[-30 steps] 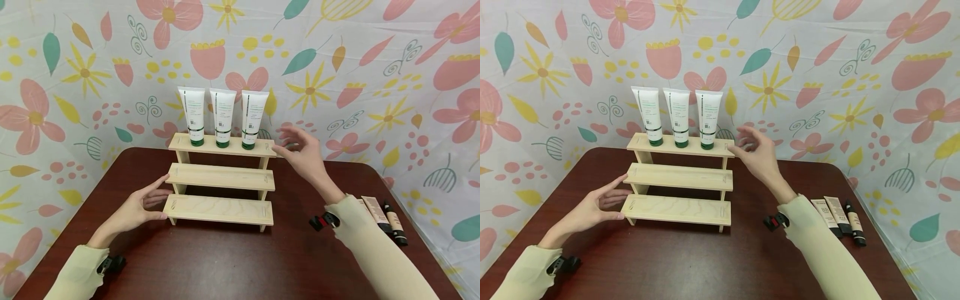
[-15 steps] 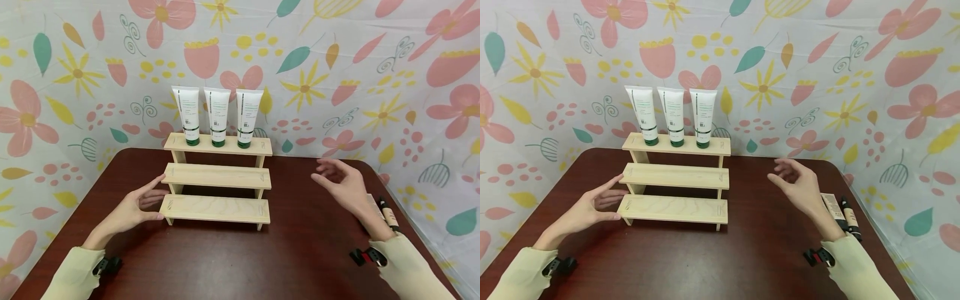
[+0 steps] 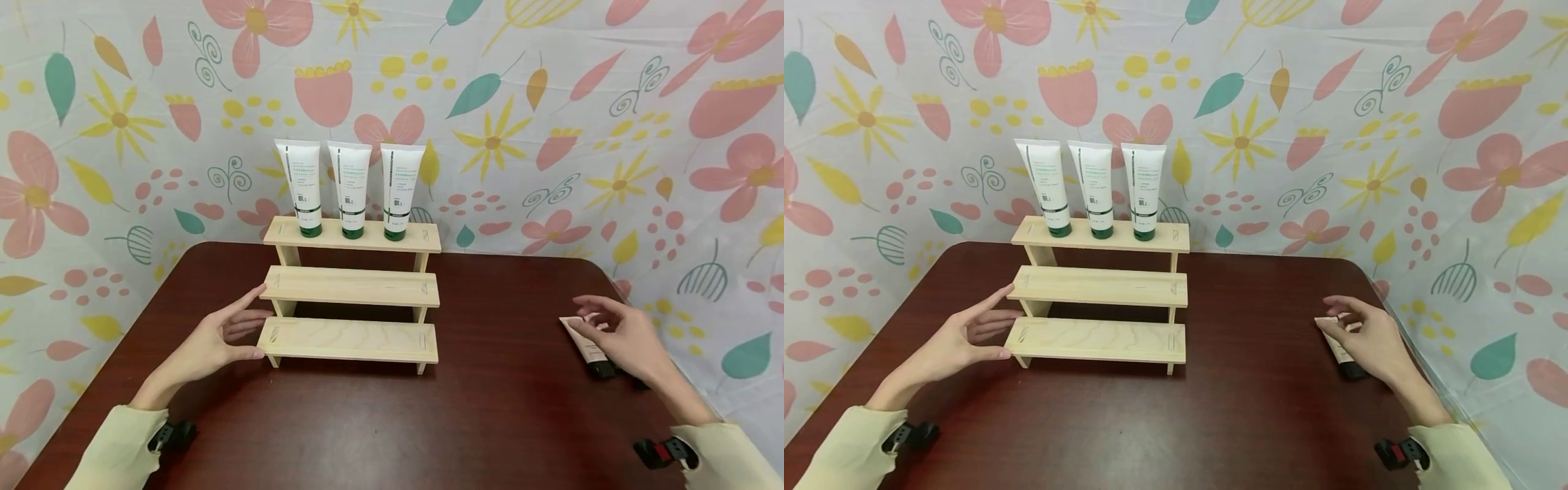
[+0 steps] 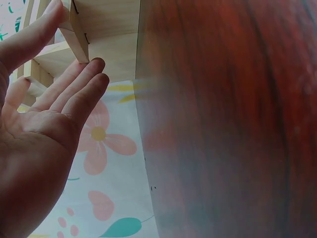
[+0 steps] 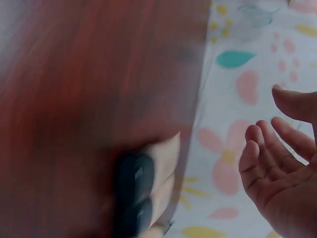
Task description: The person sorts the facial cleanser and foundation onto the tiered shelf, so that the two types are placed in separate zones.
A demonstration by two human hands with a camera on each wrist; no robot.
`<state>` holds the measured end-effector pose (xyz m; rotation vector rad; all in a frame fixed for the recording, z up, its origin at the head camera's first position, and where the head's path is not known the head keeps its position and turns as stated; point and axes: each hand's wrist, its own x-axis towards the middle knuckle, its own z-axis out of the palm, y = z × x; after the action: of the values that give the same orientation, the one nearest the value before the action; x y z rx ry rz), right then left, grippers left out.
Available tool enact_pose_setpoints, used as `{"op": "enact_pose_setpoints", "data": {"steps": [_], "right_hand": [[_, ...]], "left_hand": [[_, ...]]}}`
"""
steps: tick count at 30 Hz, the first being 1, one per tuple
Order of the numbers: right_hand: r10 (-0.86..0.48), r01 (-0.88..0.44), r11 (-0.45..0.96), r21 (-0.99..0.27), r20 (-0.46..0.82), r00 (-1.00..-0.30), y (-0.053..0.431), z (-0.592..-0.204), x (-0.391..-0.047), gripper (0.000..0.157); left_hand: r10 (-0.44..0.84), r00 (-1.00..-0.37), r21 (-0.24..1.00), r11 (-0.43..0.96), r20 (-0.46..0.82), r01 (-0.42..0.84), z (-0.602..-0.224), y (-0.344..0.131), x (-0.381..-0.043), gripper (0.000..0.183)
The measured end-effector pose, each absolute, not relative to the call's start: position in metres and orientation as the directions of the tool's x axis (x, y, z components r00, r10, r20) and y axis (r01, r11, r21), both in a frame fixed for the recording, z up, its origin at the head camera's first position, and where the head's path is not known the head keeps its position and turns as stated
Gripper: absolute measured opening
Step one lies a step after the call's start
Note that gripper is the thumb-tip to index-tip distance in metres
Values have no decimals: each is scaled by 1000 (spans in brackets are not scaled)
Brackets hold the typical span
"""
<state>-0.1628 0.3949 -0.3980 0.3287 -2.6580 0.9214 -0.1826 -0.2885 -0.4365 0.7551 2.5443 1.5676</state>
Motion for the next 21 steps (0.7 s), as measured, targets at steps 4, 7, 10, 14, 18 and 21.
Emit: {"op": "enact_pose_setpoints", "data": {"steps": [4,7,10,14,18,21], "right_hand": [[-117,-288,806,-518,338,-934,418,-408,-161,36],[-131,-284,822,-494,321,-938,431,-413,-160,39],[-152,-267,834,-482,264,-953,440,-417,-159,40],[-177,-239,850,-469,172,-969,448,-423,-160,41],[-200,-245,849,-468,145,-969,456,-429,-164,39],[-221,-254,837,-484,125,-967,461,-431,-167,39]], "left_hand": [[431,-882,855,368,192,366,-436,-288,-182,110],[430,-882,854,368,194,368,-436,-288,-183,110],[431,-880,855,362,199,371,-436,-289,-183,110],[431,-880,856,358,202,372,-436,-289,-182,110],[428,-882,856,365,195,366,-436,-288,-182,110],[426,-884,855,371,191,363,-436,-288,-182,110]]}}
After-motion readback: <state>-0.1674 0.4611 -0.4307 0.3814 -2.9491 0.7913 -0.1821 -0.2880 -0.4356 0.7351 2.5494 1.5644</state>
